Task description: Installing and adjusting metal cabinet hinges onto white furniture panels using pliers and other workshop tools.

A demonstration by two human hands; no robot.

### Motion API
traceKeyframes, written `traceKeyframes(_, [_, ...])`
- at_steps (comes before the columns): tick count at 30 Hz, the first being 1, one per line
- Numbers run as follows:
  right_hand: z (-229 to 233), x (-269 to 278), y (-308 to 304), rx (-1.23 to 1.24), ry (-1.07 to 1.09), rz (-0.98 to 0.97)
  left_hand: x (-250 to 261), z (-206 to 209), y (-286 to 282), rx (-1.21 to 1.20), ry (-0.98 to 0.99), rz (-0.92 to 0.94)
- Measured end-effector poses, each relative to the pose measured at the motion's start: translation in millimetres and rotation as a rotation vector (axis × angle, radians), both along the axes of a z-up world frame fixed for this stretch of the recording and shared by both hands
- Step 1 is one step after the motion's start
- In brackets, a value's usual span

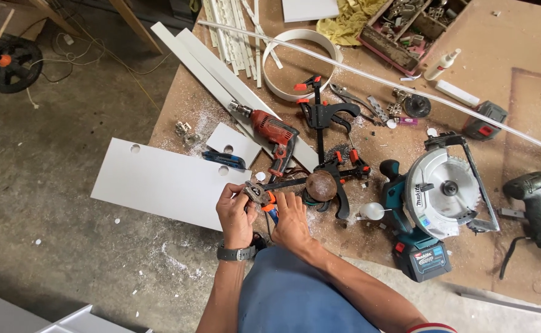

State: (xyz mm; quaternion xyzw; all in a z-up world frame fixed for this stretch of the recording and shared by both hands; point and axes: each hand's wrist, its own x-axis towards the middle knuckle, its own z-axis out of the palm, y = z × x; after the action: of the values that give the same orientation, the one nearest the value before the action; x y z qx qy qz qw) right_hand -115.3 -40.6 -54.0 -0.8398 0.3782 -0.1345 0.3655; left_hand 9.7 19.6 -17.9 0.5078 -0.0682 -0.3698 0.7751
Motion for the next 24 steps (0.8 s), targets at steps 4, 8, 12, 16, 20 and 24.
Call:
traceKeyframes(4, [-17,-2,-1,-0.029,-0.091,-0.009,0,6,-5,0.015,0.046,-0.024])
traceKeyframes(8, [-17,-6,1,-0.034,-0.213,-0.040,3,-2,-7,0.012,0.069,-0.073])
traceKeyframes(12, [-14,-12,-3,0.243,-0.177,-0.082,6,-10,-16,0.023,0.120,-0.092])
traceKeyframes(16, [-33,-20,-9,0.628,-0.327,-0.070,9,-14,-19,0.021,0.136,-0.141])
traceKeyframes(20, [-17,-35,-21,1.138,-0.650,-0.061,17,-29,-14,0.017,0.091,-0.206])
traceKeyframes(24, [-20,-49,-22,1.098,-0.515,-0.052,22,-56,-11,-0.015,0.199,-0.294])
